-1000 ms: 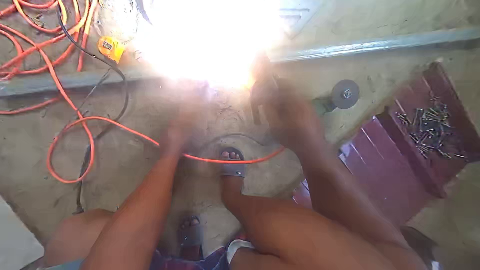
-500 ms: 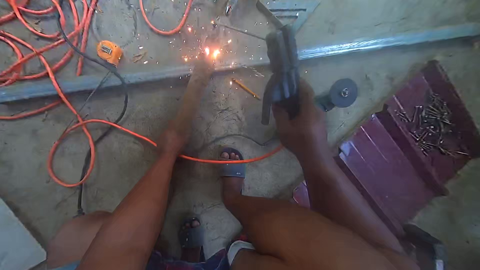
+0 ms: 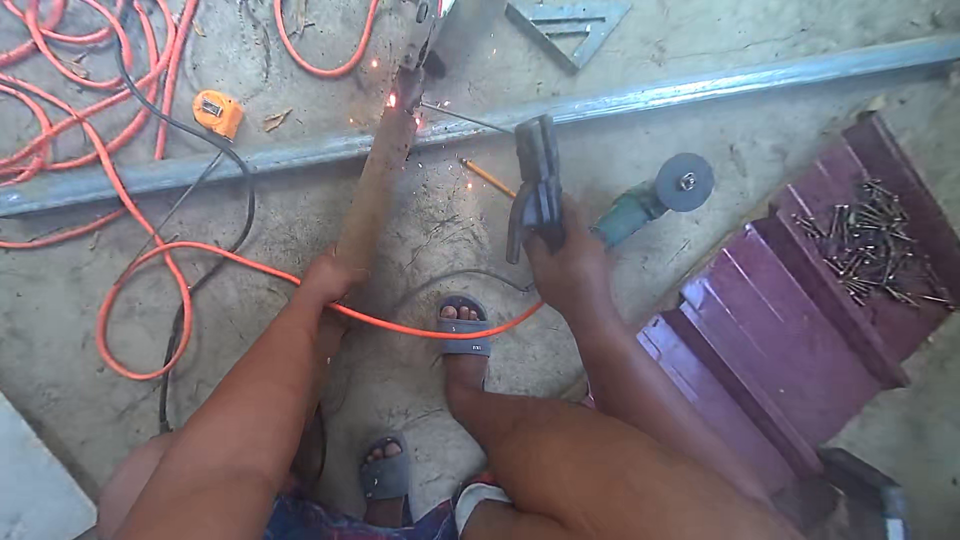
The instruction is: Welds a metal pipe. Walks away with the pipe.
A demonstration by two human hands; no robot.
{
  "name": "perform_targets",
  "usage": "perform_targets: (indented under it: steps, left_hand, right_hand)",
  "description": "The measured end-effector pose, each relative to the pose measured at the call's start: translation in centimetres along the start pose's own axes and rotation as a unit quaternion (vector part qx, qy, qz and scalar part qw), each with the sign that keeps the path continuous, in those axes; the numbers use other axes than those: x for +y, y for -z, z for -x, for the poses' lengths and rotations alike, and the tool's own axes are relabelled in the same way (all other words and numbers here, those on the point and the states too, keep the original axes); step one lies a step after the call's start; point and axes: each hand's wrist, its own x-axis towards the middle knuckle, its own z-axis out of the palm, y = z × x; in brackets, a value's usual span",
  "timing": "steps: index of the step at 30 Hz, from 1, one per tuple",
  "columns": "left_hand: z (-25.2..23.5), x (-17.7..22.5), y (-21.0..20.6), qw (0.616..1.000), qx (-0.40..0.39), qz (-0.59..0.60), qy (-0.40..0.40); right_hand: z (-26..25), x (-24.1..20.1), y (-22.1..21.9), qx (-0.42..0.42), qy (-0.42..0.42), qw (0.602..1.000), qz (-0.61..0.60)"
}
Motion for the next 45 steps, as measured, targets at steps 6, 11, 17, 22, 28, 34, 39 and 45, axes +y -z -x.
perform_targets:
  steps: [6,11,17,22,28,34,39,45]
  left_hand:
    - [-0.1,0.1,0.2,1.0,0.003,-0.018,0.016]
    - [-0.2,-0.1,0.1,1.0,0.008,-0.011,0.01]
    - [-0.1,0.0,0.0,1.0,0.009,0.004,0.01]
    - [0.1,0.4,0.0,0.997,0.001,-0.06,0.046]
    - [1.4,1.1,0.3,0.998,-0.011,-0.046,0.035]
    - [1.4,1.3,0.4,0.999,0.001,-0.043,0.032]
    - [1.3,0.8,0.1,0.999,0.006,-0.035,0.035]
    - [0.8,0.7,0.1,0.999,0.007,-0.021,0.027]
  right_hand:
    - [-0.8,0.0,-0.7,-0.006,0.039,0.999,0.002]
    - [-1.0,-0.1,-0.8,-0.01,0.045,0.999,0.009]
    - [-0.9,-0.3,-0.8,-0.013,0.053,0.998,0.017]
    - [-0.6,-0.7,-0.3,-0.036,0.035,0.998,0.04]
    - [-0.6,-0.8,-0.3,-0.042,0.022,0.999,0.019]
    - [-1.4,-0.4,-0.7,-0.053,0.02,0.998,0.021]
    - [-1.0,-1.0,-0.1,-0.061,0.018,0.997,0.048]
    - [-1.4,-1.0,-0.4,-0.052,0.015,0.998,0.026]
